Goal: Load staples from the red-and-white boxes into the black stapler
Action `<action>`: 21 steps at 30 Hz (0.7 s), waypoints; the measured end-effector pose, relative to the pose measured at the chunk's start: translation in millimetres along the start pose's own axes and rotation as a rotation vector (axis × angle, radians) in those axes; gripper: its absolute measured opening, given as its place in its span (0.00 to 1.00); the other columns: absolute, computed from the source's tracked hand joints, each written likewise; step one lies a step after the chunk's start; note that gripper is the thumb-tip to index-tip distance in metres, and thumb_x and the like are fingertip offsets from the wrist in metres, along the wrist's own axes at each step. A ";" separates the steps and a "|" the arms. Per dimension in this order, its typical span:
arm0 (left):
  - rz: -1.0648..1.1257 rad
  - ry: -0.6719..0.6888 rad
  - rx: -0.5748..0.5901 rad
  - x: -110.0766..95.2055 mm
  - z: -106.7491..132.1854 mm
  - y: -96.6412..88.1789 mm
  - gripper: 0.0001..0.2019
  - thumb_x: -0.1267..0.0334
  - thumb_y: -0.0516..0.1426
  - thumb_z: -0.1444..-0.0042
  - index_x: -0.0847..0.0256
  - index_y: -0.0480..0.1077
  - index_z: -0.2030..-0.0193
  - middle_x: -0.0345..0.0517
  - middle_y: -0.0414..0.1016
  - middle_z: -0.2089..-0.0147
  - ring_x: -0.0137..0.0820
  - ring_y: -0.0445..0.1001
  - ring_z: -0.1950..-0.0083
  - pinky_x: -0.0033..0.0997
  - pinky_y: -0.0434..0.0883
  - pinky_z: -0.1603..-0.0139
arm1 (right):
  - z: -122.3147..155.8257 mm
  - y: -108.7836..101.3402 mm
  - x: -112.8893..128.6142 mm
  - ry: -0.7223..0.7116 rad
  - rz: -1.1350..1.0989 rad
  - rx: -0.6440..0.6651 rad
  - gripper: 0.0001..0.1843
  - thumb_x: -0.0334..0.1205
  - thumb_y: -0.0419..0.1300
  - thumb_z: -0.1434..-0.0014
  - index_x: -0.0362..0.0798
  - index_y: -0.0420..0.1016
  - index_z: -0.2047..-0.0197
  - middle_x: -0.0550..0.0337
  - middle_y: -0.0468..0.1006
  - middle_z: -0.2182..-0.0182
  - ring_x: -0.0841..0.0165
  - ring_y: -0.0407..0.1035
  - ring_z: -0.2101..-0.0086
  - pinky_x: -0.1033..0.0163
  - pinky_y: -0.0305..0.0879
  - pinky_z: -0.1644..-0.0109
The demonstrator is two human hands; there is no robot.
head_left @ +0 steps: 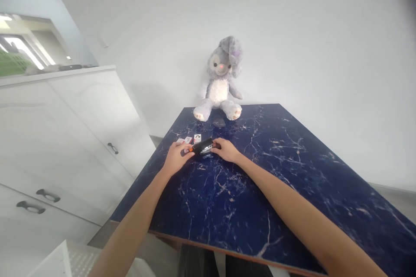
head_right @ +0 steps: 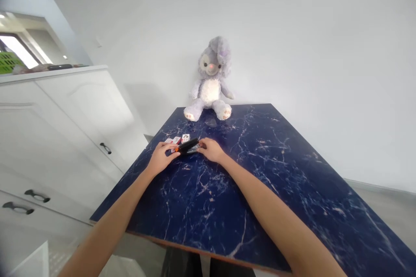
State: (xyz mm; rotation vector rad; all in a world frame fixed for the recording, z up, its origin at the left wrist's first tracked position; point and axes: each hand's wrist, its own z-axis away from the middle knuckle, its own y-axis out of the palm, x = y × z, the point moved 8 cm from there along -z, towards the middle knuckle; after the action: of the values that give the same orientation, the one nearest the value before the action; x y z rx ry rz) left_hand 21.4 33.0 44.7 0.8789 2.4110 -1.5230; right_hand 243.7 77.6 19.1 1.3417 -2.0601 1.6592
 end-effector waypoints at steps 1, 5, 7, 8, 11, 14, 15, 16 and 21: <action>0.004 -0.005 0.010 0.8 -0.2 0.9 0.16 0.53 0.63 0.43 0.51 0.77 0.49 0.46 0.79 0.53 0.42 0.70 0.44 0.44 0.68 0.39 | -0.4 0.0 -1.4 0.001 -0.009 -0.002 0.06 0.39 0.65 0.41 0.48 0.72 0.65 0.63 0.74 0.67 0.70 0.67 0.67 0.65 0.59 0.60; 0.006 0.051 0.053 0.4 -2.7 2.5 0.18 0.56 0.60 0.41 0.53 0.74 0.44 0.46 0.78 0.48 0.44 0.69 0.42 0.48 0.67 0.38 | 1.8 -1.5 -3.6 0.020 0.001 -0.033 0.08 0.41 0.66 0.42 0.48 0.71 0.65 0.61 0.74 0.66 0.67 0.66 0.64 0.63 0.59 0.59; 0.010 0.078 0.057 3.3 -4.6 3.2 0.18 0.63 0.57 0.40 0.53 0.73 0.43 0.45 0.76 0.44 0.43 0.69 0.40 0.48 0.65 0.36 | 2.6 -2.0 -3.8 0.028 0.005 -0.045 0.09 0.40 0.67 0.42 0.48 0.71 0.65 0.60 0.74 0.66 0.66 0.66 0.63 0.63 0.59 0.58; 0.008 0.074 0.052 7.1 -5.6 3.8 0.20 0.67 0.55 0.40 0.53 0.73 0.42 0.45 0.75 0.41 0.42 0.68 0.39 0.48 0.65 0.35 | 2.7 -2.0 -4.2 0.032 0.002 -0.048 0.09 0.40 0.67 0.42 0.48 0.71 0.65 0.60 0.75 0.65 0.66 0.66 0.63 0.63 0.59 0.57; -0.048 0.027 0.035 21.2 -7.3 7.3 0.22 0.71 0.50 0.40 0.53 0.73 0.42 0.44 0.73 0.38 0.42 0.67 0.36 0.49 0.64 0.34 | 2.5 -1.9 -7.4 0.054 -0.010 -0.074 0.09 0.40 0.67 0.42 0.48 0.71 0.63 0.61 0.76 0.65 0.66 0.67 0.63 0.63 0.59 0.58; -0.141 0.034 0.065 25.2 -7.1 12.9 0.18 0.65 0.52 0.38 0.53 0.76 0.45 0.46 0.73 0.37 0.46 0.67 0.36 0.52 0.63 0.34 | 3.3 -1.2 -9.2 0.053 0.015 -0.102 0.09 0.40 0.67 0.42 0.49 0.72 0.62 0.61 0.76 0.65 0.66 0.68 0.63 0.63 0.60 0.58; -0.168 0.050 0.082 23.6 -7.0 14.4 0.16 0.63 0.54 0.38 0.53 0.77 0.46 0.47 0.73 0.37 0.47 0.66 0.35 0.53 0.63 0.34 | 3.7 -1.0 -8.7 0.039 0.034 -0.109 0.09 0.40 0.67 0.41 0.49 0.72 0.61 0.60 0.76 0.64 0.65 0.68 0.62 0.63 0.60 0.58; -0.190 0.068 0.096 21.2 -7.0 15.2 0.15 0.61 0.56 0.39 0.52 0.77 0.47 0.47 0.73 0.37 0.48 0.66 0.36 0.53 0.64 0.35 | 4.2 -0.7 -8.0 0.021 0.057 -0.115 0.08 0.40 0.67 0.40 0.49 0.73 0.60 0.59 0.76 0.64 0.65 0.67 0.62 0.62 0.61 0.57; -0.209 0.125 0.137 8.6 -9.2 12.5 0.13 0.59 0.56 0.38 0.53 0.79 0.50 0.46 0.78 0.45 0.45 0.72 0.44 0.48 0.68 0.40 | 3.6 3.4 -7.5 -0.046 0.107 -0.082 0.07 0.41 0.63 0.36 0.48 0.76 0.57 0.55 0.76 0.61 0.63 0.67 0.59 0.60 0.61 0.51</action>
State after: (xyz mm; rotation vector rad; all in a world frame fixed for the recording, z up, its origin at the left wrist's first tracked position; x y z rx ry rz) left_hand 22.9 48.3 35.7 0.7896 2.5834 -1.7748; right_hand 247.0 78.4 10.8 1.2754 -2.2371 1.5791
